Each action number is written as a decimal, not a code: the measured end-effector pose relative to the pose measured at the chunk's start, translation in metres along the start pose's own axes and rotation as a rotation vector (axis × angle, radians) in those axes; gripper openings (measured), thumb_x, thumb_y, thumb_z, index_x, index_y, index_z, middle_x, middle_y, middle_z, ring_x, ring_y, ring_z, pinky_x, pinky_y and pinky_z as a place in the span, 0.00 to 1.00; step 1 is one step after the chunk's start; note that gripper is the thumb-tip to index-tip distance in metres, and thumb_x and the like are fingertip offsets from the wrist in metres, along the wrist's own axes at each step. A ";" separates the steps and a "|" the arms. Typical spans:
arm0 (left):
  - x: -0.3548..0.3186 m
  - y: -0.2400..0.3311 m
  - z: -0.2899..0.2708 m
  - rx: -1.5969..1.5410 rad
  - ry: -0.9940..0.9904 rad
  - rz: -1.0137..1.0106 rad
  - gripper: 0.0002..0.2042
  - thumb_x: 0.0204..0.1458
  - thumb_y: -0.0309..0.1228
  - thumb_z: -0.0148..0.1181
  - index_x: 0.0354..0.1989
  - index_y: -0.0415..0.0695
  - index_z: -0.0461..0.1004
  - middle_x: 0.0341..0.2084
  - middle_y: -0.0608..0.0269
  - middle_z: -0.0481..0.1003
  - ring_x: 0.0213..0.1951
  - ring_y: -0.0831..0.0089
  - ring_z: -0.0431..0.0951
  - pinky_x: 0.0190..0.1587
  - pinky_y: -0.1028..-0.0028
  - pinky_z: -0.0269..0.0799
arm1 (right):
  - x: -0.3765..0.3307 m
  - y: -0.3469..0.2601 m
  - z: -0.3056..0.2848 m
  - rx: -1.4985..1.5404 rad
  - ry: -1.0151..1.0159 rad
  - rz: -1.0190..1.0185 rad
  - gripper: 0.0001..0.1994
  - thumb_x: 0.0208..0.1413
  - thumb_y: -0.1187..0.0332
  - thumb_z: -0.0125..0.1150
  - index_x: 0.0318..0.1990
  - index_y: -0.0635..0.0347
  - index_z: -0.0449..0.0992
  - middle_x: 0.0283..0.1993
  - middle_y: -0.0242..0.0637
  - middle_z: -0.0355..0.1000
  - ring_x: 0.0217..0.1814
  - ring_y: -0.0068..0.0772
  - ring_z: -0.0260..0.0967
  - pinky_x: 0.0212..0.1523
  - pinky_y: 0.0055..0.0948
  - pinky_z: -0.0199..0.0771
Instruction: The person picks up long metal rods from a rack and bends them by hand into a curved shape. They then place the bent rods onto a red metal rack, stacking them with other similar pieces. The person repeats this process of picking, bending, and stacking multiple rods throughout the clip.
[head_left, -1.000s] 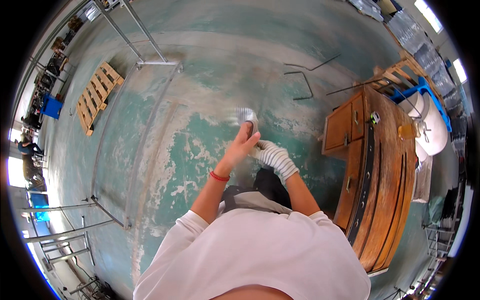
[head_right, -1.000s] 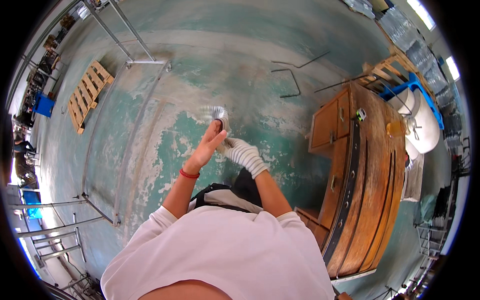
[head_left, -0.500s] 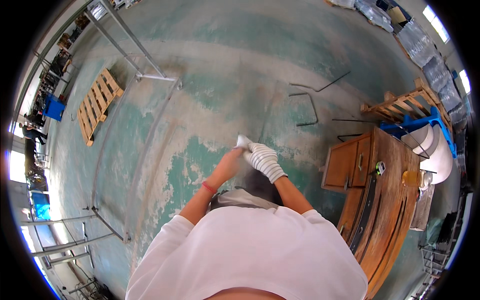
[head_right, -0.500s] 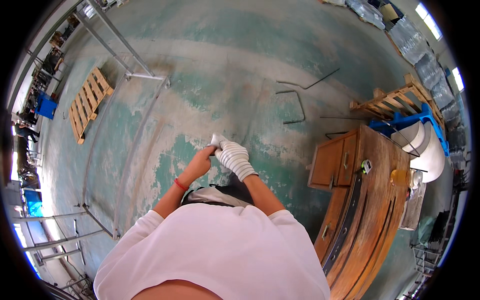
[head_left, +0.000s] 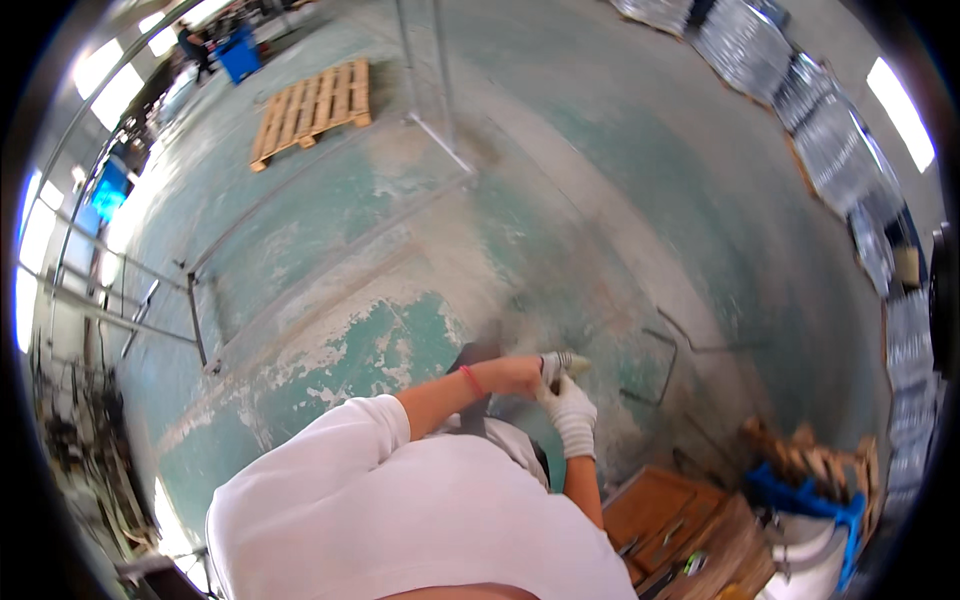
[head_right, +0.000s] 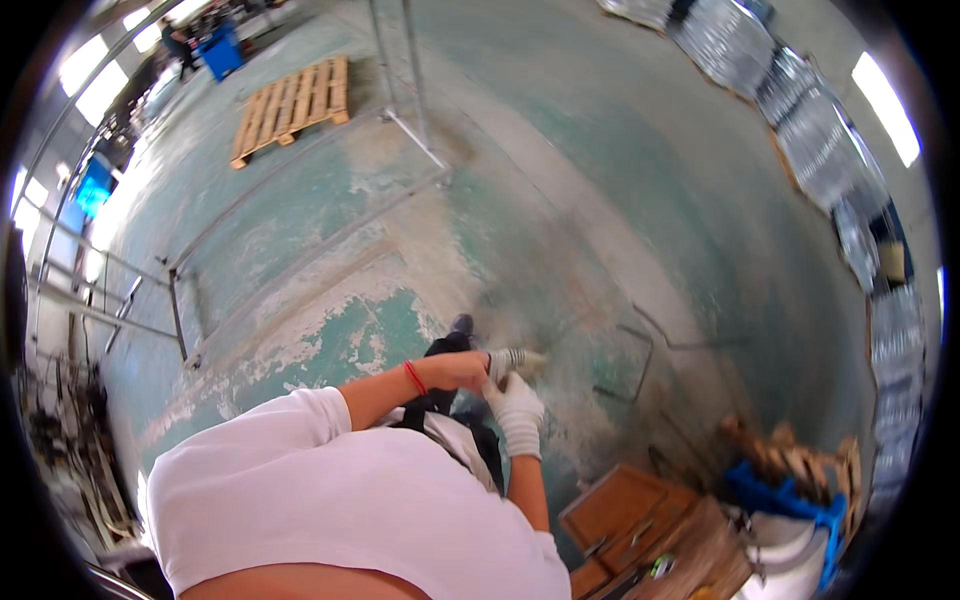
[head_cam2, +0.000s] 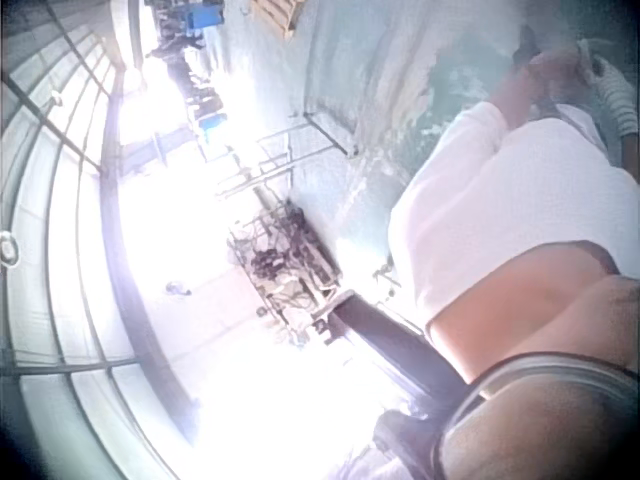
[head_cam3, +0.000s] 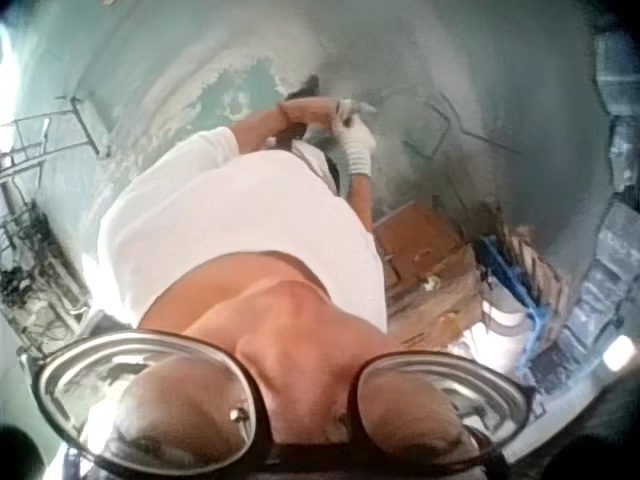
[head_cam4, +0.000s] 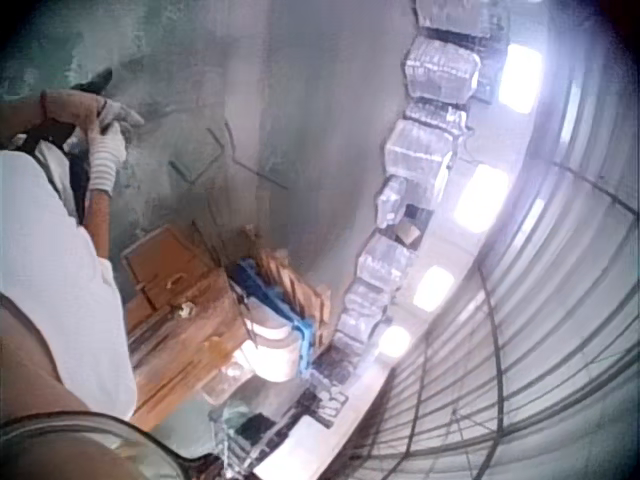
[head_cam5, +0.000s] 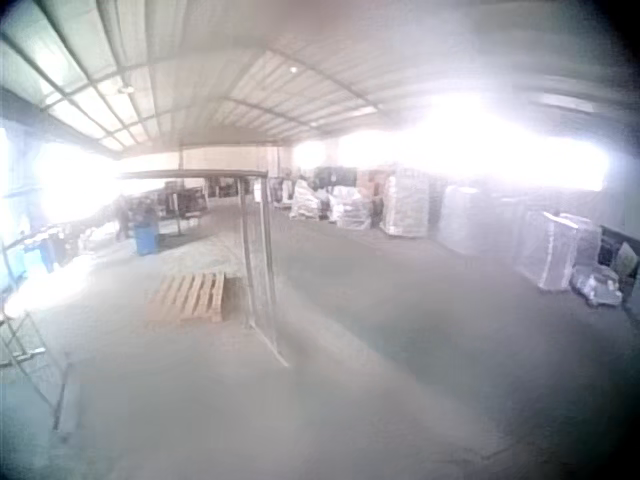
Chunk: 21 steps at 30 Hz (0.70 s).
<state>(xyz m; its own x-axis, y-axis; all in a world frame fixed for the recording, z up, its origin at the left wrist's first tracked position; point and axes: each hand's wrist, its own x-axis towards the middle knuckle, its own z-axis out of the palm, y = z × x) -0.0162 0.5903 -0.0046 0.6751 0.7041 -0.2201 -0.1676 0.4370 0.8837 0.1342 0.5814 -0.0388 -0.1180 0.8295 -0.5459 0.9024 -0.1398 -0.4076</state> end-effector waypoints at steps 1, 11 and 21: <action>-0.002 0.010 -0.005 0.123 -0.028 0.040 0.19 0.34 0.18 0.49 0.40 0.38 0.70 0.28 0.70 0.70 0.26 0.81 0.66 0.28 0.83 0.62 | 0.011 -0.001 0.004 -0.013 0.013 -0.030 0.24 0.44 0.43 0.48 0.37 0.55 0.71 0.39 0.46 0.71 0.44 0.45 0.67 0.44 0.37 0.65; 0.100 -0.001 -0.164 -0.170 0.269 0.151 0.07 0.29 0.15 0.45 0.18 0.36 0.70 0.19 0.64 0.70 0.23 0.73 0.69 0.23 0.75 0.64 | 0.134 -0.089 -0.062 -0.260 0.203 -0.250 0.14 0.47 0.55 0.48 0.31 0.53 0.74 0.29 0.46 0.72 0.33 0.47 0.70 0.37 0.41 0.69; 0.155 0.093 -0.303 0.178 0.661 0.313 0.07 0.40 0.19 0.50 0.24 0.35 0.76 0.24 0.56 0.76 0.27 0.74 0.73 0.30 0.77 0.69 | 0.246 -0.214 -0.122 -0.283 0.393 -0.632 0.09 0.42 0.59 0.55 0.21 0.54 0.70 0.20 0.41 0.69 0.26 0.44 0.68 0.30 0.40 0.67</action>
<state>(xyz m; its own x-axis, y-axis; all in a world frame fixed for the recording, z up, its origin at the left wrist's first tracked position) -0.1448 0.9091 -0.0818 0.0332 0.9944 -0.1002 -0.1246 0.1036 0.9868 -0.0376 0.8818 0.0034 -0.5353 0.8434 0.0463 0.7908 0.5196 -0.3236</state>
